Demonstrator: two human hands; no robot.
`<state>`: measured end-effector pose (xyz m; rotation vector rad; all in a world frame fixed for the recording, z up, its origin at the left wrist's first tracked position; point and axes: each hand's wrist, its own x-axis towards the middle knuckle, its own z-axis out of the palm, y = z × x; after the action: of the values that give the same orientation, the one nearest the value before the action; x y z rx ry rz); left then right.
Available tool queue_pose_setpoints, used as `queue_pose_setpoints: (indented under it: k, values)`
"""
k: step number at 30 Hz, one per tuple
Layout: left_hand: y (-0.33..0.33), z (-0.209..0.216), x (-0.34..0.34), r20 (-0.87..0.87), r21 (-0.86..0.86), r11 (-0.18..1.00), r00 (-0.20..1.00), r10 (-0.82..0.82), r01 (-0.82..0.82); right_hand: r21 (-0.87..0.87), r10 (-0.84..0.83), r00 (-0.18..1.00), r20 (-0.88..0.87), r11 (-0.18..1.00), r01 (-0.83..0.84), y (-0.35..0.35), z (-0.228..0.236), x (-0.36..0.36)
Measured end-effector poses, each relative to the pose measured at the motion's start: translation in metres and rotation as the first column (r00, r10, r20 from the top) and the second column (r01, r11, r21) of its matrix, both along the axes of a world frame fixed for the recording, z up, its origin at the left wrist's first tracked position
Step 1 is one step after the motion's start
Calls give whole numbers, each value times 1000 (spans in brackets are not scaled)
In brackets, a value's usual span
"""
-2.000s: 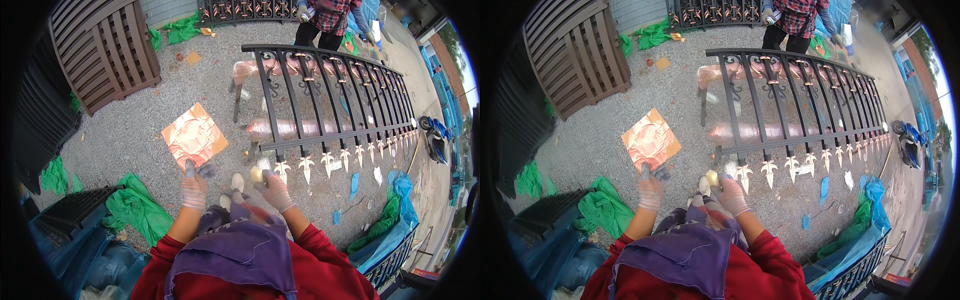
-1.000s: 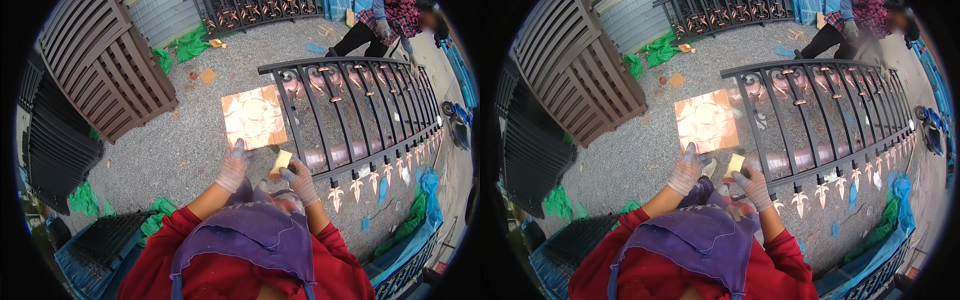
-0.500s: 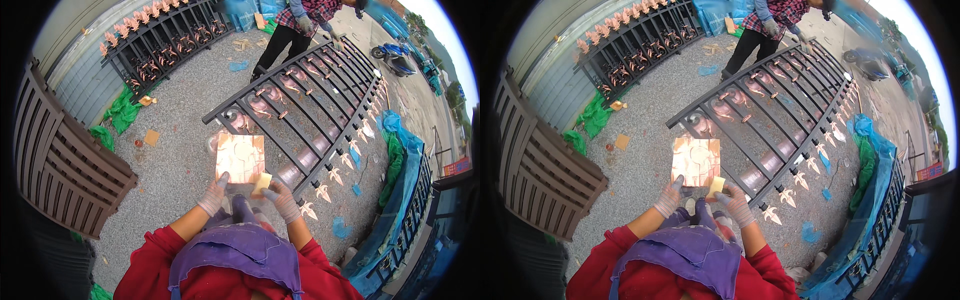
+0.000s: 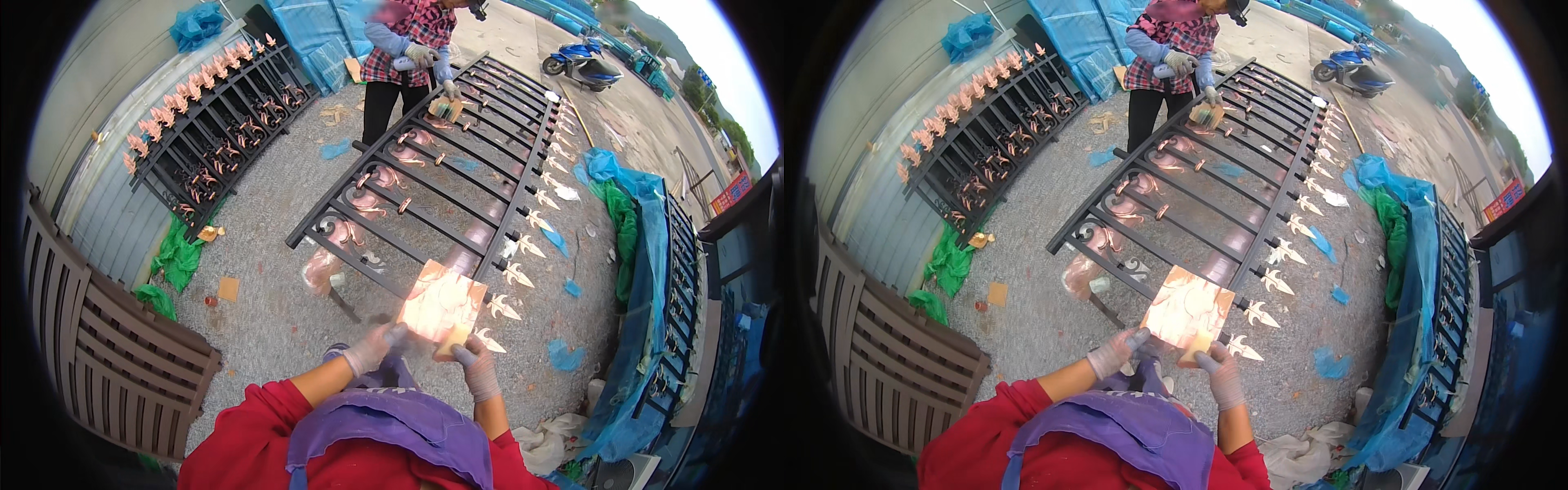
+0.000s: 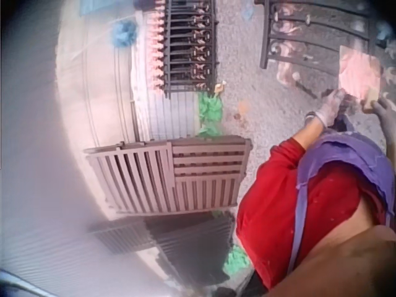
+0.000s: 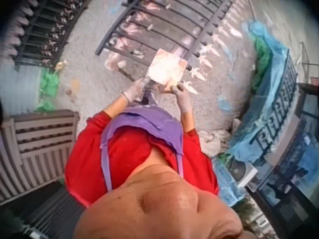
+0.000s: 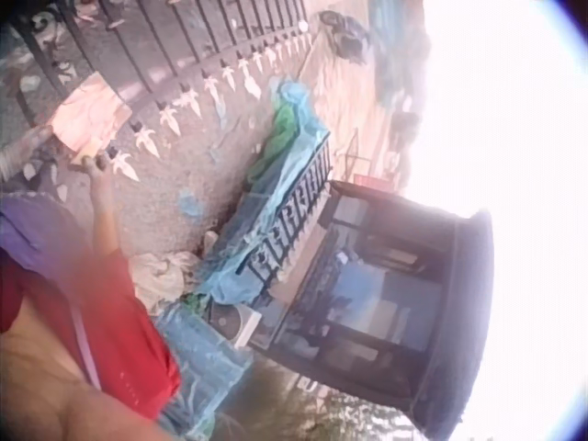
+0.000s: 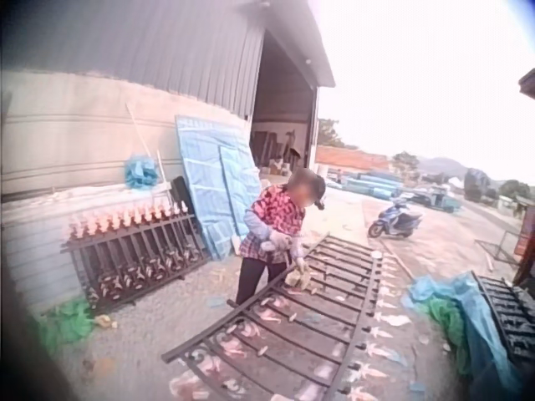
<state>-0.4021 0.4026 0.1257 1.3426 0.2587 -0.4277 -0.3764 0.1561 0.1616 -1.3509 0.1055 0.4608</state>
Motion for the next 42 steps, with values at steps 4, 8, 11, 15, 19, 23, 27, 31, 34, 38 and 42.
queue_pose_setpoints:
  k: [4,8,11,15,19,23,27,31,34,38,42]
  values:
    - [-17,-5,6,-50,-116,993,998,-27,22,32,-144,989,-36,989,146,-42,-9,-18]
    - [-18,-12,15,-65,53,998,998,-19,23,22,-330,942,-61,943,332,-76,-16,-35]
    - [-22,9,34,22,259,963,997,-78,70,48,-408,910,-74,910,412,-91,-3,-45]
    - [-25,82,71,198,395,900,940,-279,184,7,-515,856,-38,857,516,-100,-10,-57]
    - [-30,188,93,569,553,808,616,-544,203,-18,-592,805,-34,806,592,-98,-18,-68]
    - [-40,309,104,637,766,629,-19,-771,131,-40,-639,769,-31,769,637,-86,8,-74]
    - [-62,393,91,584,779,618,-479,-656,104,-139,-727,686,-35,683,717,-101,20,-94]
    - [-37,461,52,349,883,468,-615,-707,-36,-144,-646,763,3,755,639,-62,45,-68]
    - [-49,455,79,359,877,474,-753,-551,72,-255,-762,647,13,623,739,-88,27,-112]
    - [-46,457,87,306,911,407,-776,-552,70,-274,-757,653,7,627,730,-81,14,-112]
    - [-42,451,92,281,931,358,-771,-571,74,-303,-732,681,20,644,702,-77,17,-104]
